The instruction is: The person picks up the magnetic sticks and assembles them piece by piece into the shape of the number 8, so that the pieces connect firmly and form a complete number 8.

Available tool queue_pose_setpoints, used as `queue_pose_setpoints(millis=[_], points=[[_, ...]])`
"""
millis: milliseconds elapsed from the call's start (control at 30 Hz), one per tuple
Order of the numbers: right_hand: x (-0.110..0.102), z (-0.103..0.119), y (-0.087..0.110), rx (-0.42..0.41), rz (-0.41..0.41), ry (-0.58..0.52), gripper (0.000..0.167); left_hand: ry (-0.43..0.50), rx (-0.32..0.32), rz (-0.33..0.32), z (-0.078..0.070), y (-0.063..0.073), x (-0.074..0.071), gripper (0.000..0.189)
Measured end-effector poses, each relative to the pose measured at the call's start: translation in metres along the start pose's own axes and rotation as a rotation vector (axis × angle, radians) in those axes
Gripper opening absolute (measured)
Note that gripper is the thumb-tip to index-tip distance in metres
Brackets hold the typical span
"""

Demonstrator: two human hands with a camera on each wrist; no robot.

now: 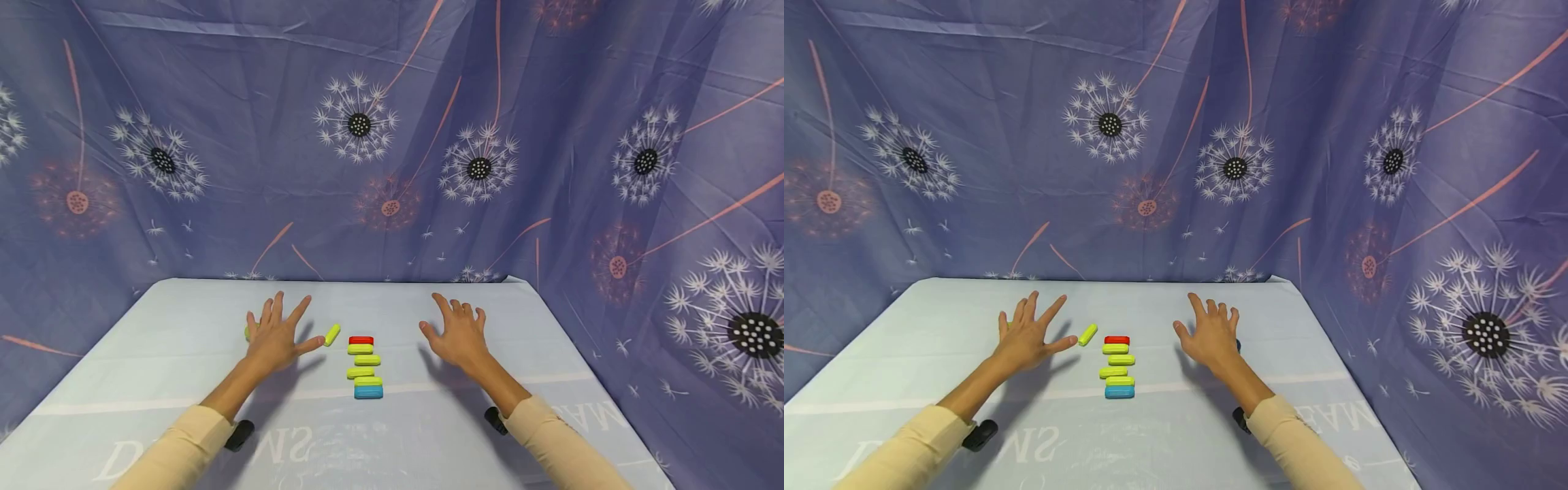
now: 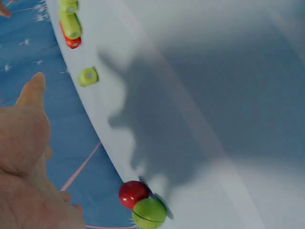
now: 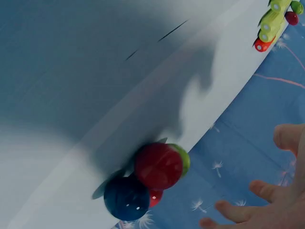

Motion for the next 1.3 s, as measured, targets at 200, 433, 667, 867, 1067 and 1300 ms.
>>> queue_pose_setpoints(millis=[200, 433, 667, 867, 1067, 1300], points=[[-0.005, -0.011, -0.004, -0.007, -0.037, -0.109, 0.058, 0.074, 0.020, -0.016, -0.006, -0.004, -0.003, 0.086], [-0.010, -0.026, -0.004, 0.047, -0.025, -0.217, 0.058, 0.118, 0.041, -0.003, -0.013, -0.010, 0.003, 0.085], [-0.012, -0.036, -0.001, 0.045, -0.017, -0.247, 0.057, 0.204, 0.021, 0.063, -0.018, -0.015, 0.017, 0.085], [-0.009, -0.041, 0.002, 0.047, -0.014, -0.237, 0.054, 0.263, -0.005, 0.074, -0.020, -0.017, 0.026, 0.084], [-0.005, -0.043, 0.002, 0.059, 0.004, -0.216, 0.047, 0.275, -0.019, 0.065, -0.023, -0.022, 0.036, 0.081], [-0.002, -0.047, 0.002, 0.067, 0.016, -0.183, 0.040, 0.290, -0.028, 0.007, -0.024, -0.026, 0.040, 0.066]])
Point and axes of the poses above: each hand's wrist, its own y-axis away from the middle knuckle, its own x-axis out of the palm, z = x × y, the point moved 7 cm from there along -y, towards the middle knuckle, and after that the axes turned 13 degrees about -y, right-handed, at the moved point
